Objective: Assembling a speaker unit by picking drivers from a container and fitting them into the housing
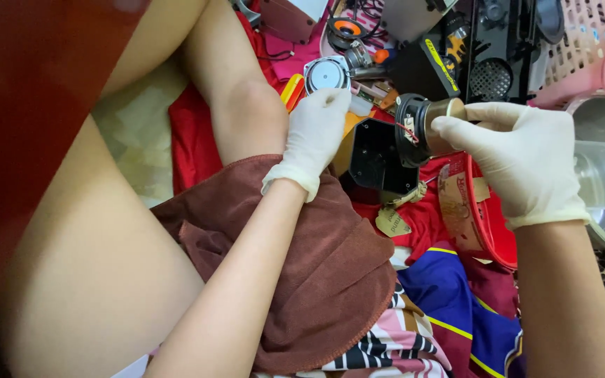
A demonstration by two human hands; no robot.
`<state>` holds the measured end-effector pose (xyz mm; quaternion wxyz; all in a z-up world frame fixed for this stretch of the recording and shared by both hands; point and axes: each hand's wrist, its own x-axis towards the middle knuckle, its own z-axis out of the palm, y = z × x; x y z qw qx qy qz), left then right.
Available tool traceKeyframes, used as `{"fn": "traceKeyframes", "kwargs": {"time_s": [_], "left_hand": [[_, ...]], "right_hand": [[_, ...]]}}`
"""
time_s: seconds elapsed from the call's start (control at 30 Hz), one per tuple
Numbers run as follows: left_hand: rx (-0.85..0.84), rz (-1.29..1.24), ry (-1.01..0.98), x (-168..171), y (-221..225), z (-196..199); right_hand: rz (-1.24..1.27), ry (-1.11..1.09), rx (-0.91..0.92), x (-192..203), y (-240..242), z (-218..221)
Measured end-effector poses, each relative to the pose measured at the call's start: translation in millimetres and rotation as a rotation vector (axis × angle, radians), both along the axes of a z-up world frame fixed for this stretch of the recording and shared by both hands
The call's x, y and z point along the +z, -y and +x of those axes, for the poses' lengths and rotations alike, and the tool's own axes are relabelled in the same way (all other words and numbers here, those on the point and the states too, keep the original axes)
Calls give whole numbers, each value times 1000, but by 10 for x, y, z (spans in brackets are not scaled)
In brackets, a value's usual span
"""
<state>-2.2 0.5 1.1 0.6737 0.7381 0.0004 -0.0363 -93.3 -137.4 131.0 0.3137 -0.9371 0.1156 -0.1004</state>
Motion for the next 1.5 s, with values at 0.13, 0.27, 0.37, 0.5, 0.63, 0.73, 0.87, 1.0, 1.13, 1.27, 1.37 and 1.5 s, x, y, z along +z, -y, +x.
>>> {"fn": "traceKeyframes", "kwargs": {"time_s": [0.13, 0.27, 0.37, 0.5, 0.63, 0.73, 0.87, 1.0, 1.13, 1.27, 1.37, 1.5], "left_hand": [[11, -355, -161, 196, -74, -138], [-133, -1020, -341, 96, -11, -247], [-256, -1350, -519, 259, -18, -405], [-450, -1662, -321, 270, 11, -495], [-445, -1642, -370, 364, -87, -487], [-460, -1605, -324, 448, -159, -445], [-294, -1258, -420, 670, -232, -472], [-155, -912, -559, 1000, -234, -566], [145, -256, -336, 1139, -93, -662], [-96, 117, -50, 1100, -262, -748], [-87, 480, 289, 864, -200, -737], [-254, 461, 386, 768, -314, -699]], "right_hand": [[55, 35, 33, 55, -80, -40], [256, 96, 69, 4, -169, -60], [225, 116, 89, -33, -277, -43], [29, 176, 161, -4, -491, -54], [-70, 201, 216, 8, -539, -42], [178, 132, 153, -50, -535, 34], [1230, 28, -101, -496, -427, 268], [1997, -211, -42, -1023, -346, 376], [2031, -223, -22, -1037, -435, 374], [2086, -220, 4, -1049, -477, 353], [2121, -213, 27, -1052, -565, 306], [2177, -220, 72, -1048, -699, 274]]}}
